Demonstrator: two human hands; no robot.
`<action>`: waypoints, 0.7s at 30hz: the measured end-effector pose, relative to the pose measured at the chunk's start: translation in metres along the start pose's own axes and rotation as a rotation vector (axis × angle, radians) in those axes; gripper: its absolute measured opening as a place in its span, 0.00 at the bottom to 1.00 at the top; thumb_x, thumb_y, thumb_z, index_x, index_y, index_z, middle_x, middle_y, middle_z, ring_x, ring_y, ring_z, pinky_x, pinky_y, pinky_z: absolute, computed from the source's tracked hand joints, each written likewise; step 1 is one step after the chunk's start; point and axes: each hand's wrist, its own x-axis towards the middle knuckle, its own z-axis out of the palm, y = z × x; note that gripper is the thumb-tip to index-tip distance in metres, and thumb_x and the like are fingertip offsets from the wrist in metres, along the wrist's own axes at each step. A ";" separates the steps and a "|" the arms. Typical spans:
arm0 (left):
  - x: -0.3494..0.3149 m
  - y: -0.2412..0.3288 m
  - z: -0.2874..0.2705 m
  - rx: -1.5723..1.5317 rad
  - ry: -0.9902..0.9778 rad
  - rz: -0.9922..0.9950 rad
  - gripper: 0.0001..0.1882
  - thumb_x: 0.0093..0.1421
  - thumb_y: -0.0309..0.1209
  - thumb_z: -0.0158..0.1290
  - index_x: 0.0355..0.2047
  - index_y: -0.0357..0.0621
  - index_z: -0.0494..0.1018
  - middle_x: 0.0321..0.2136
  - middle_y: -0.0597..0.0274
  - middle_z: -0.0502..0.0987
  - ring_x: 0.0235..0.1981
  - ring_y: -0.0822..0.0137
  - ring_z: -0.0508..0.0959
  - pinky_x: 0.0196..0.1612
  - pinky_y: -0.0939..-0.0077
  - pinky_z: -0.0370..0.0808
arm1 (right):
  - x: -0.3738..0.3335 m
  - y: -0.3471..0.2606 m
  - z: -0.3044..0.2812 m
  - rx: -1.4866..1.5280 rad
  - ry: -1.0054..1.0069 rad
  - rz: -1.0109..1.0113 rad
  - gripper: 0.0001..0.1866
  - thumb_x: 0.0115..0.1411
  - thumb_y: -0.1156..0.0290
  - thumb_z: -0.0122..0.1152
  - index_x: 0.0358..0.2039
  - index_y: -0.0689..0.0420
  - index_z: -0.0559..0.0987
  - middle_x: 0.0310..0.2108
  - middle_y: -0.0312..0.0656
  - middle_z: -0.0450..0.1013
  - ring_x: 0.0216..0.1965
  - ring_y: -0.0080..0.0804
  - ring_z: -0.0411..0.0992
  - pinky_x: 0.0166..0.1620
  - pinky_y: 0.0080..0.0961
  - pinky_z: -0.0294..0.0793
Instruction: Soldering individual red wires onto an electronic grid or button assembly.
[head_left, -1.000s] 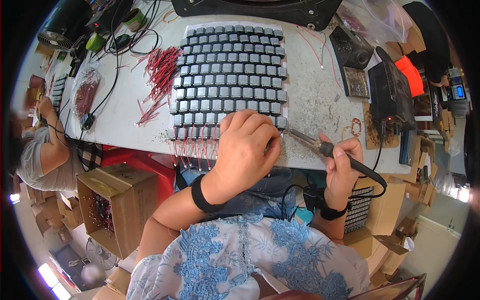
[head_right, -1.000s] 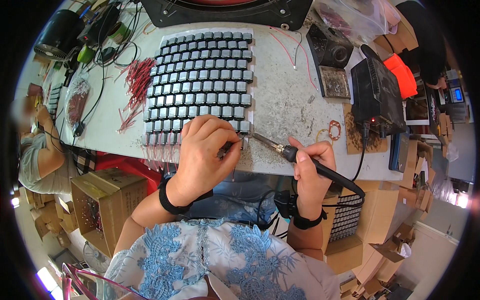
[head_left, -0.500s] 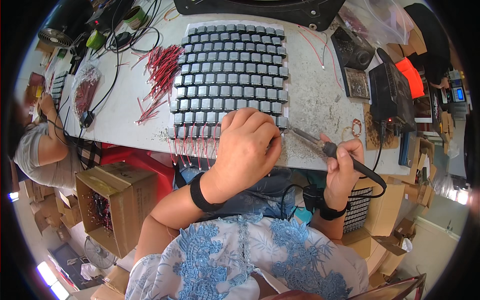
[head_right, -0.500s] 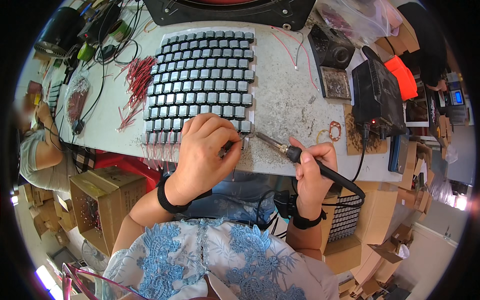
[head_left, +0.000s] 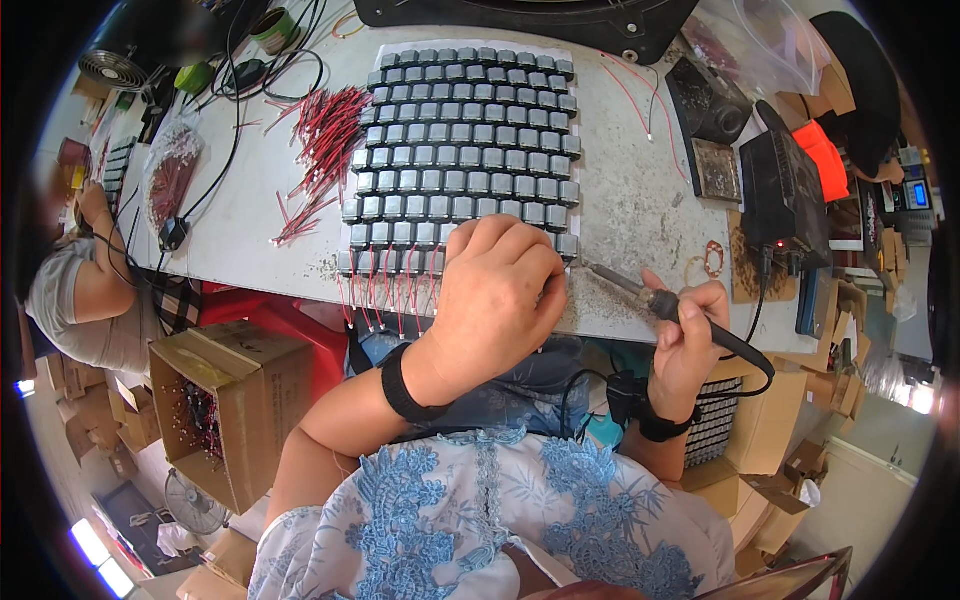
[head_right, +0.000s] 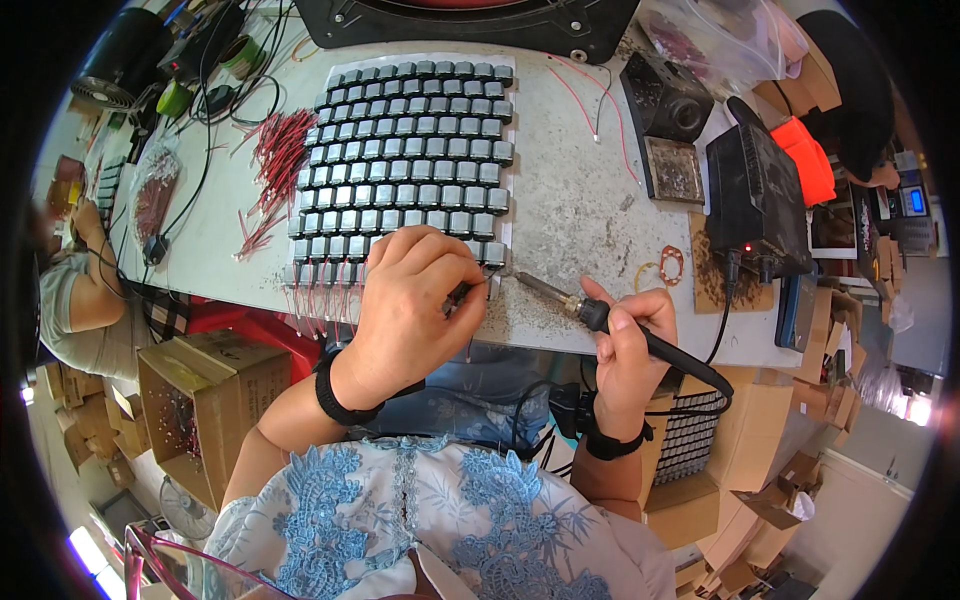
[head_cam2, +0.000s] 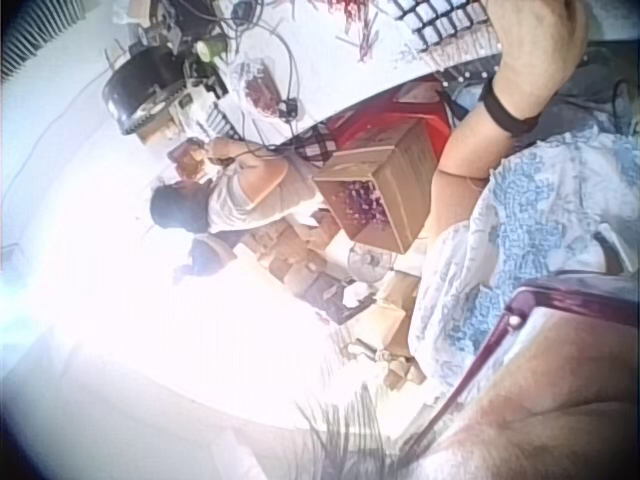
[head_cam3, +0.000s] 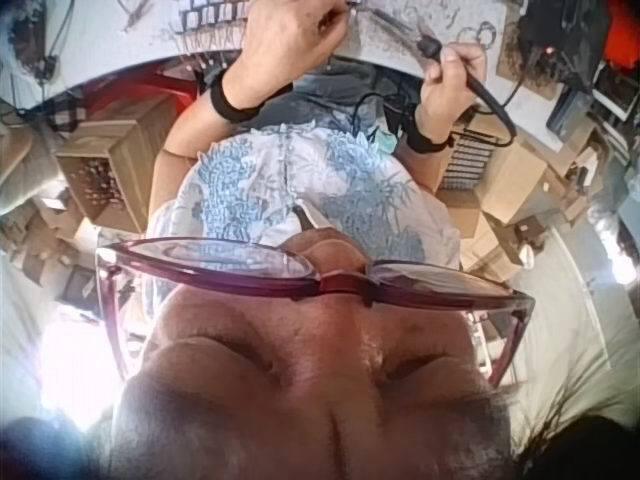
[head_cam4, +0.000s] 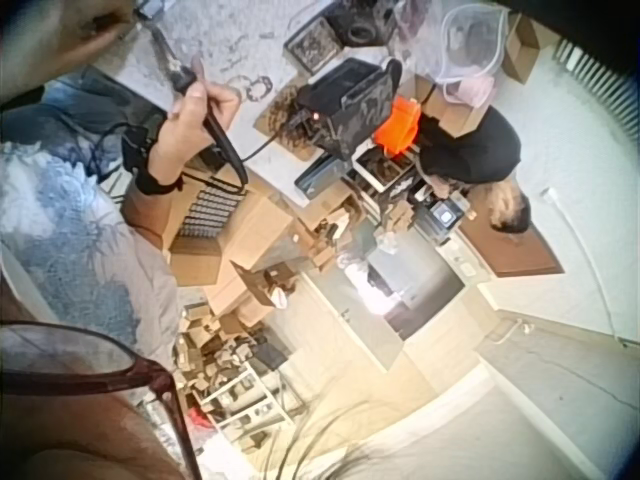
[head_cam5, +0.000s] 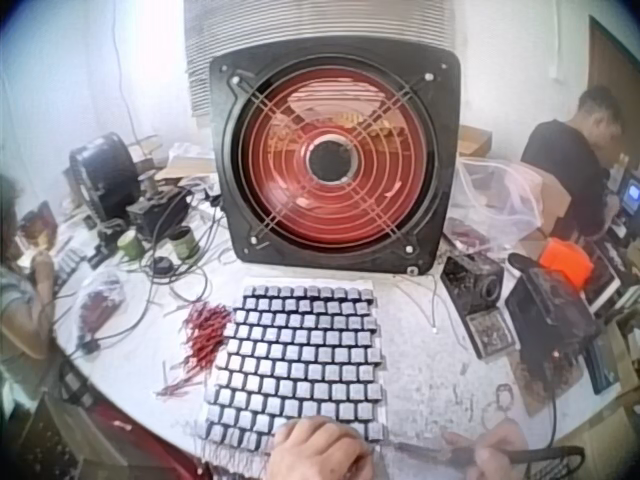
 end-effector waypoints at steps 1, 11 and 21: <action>0.000 0.000 0.000 -0.001 0.000 -0.001 0.06 0.41 0.24 0.57 0.22 0.44 0.71 0.27 0.66 0.73 0.35 0.62 0.70 0.40 0.69 0.63 | 0.000 0.001 0.000 0.014 0.014 -0.010 0.05 0.53 0.78 0.48 0.23 0.58 0.62 0.14 0.29 0.54 0.11 0.12 0.52 0.53 0.45 0.66; -0.002 0.001 0.003 0.043 0.023 0.013 0.07 0.41 0.24 0.57 0.22 0.45 0.71 0.28 0.66 0.72 0.35 0.63 0.70 0.40 0.68 0.63 | 0.001 0.003 0.001 -0.046 0.019 -0.065 0.06 0.56 0.71 0.47 0.24 0.57 0.63 0.12 0.29 0.55 0.11 0.14 0.52 0.49 0.42 0.68; -0.021 -0.002 -0.048 -0.021 -0.001 0.059 0.13 0.44 0.32 0.58 0.30 0.44 0.71 0.32 0.62 0.70 0.39 0.60 0.69 0.39 0.65 0.64 | 0.004 -0.001 0.005 -0.091 0.204 -0.068 0.06 0.56 0.70 0.48 0.27 0.58 0.63 0.16 0.30 0.55 0.12 0.13 0.50 0.35 0.23 0.73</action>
